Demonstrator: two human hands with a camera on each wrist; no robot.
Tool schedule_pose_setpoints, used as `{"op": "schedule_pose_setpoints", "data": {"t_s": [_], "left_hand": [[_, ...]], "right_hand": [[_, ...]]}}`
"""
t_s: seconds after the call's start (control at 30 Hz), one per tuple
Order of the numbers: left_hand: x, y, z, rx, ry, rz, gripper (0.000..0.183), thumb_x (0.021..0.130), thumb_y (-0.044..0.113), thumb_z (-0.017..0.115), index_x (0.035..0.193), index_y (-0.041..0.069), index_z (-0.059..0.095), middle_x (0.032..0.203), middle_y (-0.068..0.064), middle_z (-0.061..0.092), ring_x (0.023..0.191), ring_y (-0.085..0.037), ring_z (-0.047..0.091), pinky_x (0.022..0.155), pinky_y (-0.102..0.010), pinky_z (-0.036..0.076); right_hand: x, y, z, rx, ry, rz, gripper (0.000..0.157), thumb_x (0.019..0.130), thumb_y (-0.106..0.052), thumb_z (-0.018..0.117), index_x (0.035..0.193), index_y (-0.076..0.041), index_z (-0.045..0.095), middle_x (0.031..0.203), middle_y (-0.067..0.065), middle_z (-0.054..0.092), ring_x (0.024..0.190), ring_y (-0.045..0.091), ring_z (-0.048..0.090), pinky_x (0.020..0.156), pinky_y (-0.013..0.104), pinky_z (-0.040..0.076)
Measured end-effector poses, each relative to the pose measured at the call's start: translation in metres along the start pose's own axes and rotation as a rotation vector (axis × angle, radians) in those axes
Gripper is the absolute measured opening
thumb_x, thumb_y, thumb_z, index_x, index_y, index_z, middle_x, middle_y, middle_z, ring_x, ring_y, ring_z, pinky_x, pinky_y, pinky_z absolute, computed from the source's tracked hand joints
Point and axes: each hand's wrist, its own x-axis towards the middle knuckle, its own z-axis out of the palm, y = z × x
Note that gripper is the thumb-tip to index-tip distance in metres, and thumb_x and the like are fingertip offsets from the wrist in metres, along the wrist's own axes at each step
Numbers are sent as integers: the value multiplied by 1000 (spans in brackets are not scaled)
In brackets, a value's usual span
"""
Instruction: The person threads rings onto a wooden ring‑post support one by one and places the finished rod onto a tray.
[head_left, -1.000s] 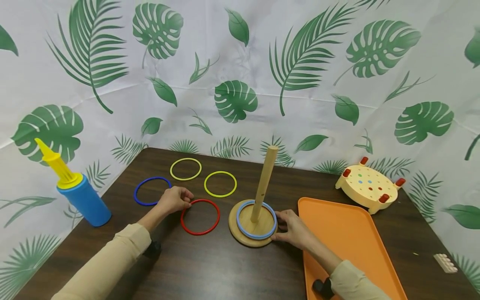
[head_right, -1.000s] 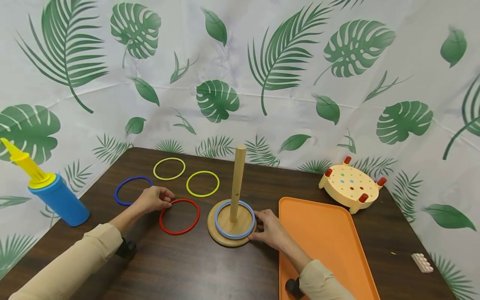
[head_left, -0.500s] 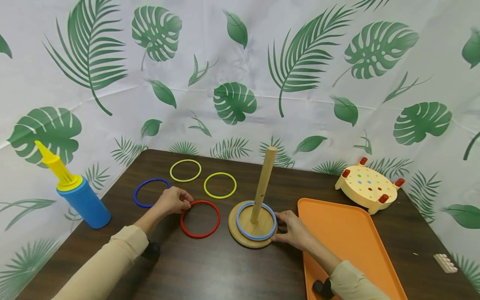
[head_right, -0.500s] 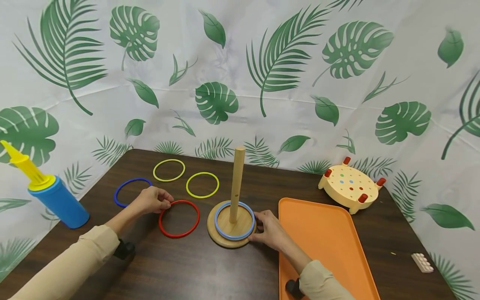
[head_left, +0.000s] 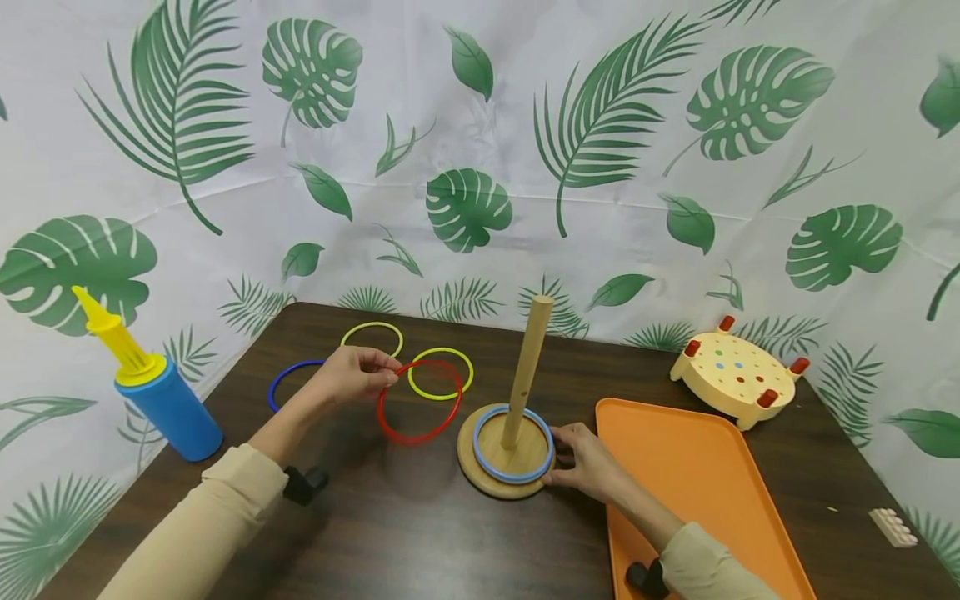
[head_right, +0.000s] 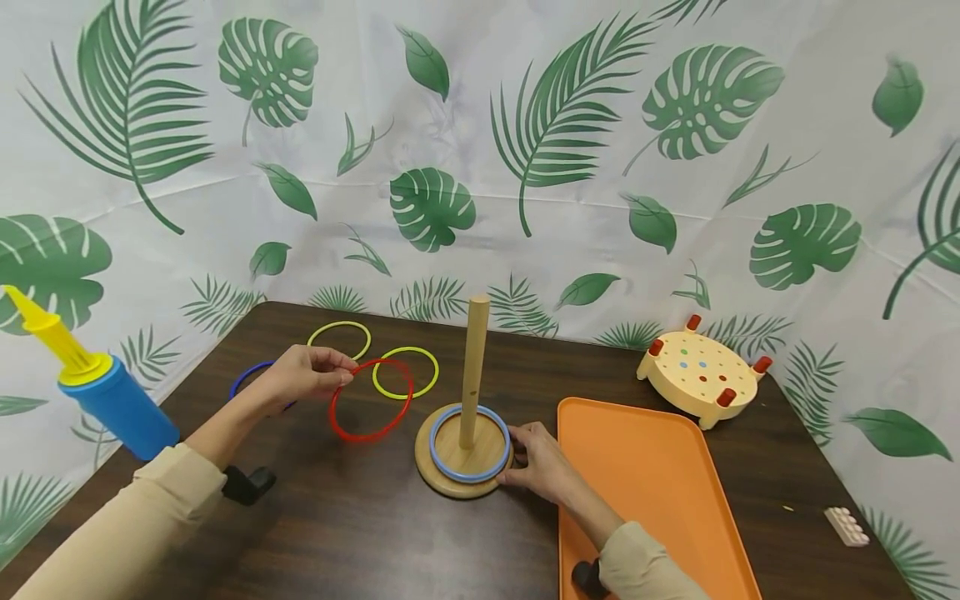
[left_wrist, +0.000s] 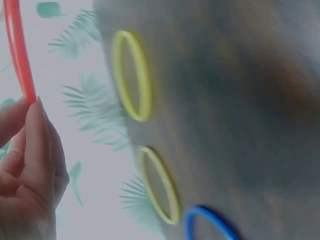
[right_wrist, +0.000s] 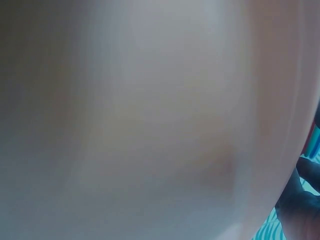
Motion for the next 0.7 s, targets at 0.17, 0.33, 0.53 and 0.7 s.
{"op": "schedule_pose_setpoints", "data": {"t_s": [0.17,0.33,0.53,0.7], "left_hand": [[-2,24,3,-112,-12,69,32,89,8,64,116,-8,59,87,-3,64,76,-9,63,76,-35,57],[-6,50,11,-218,-7,100,34,88,12,66,117,-5,59,88,-1,63,79,-10,64,75,-29,57],[-11,81,21,-307,3,153,35,88,15,66,118,-2,59,92,0,64,82,-11,65,78,-30,56],[-13,104,34,-378,-7,222,30,89,9,64,116,-3,59,88,1,64,76,-8,64,75,-29,57]], "right_hand": [[0,1,0,3,0,-2,67,72,-13,81,126,13,50,108,22,48,99,34,54,83,34,54],[0,2,0,13,-2,-10,67,73,-12,81,126,14,50,108,22,48,100,35,54,83,34,54],[-1,3,0,14,2,-13,68,72,-11,81,126,15,49,108,22,48,99,36,54,84,35,54],[-2,3,0,18,5,-14,68,72,-12,81,126,15,49,109,22,48,100,36,54,84,35,54]]}}
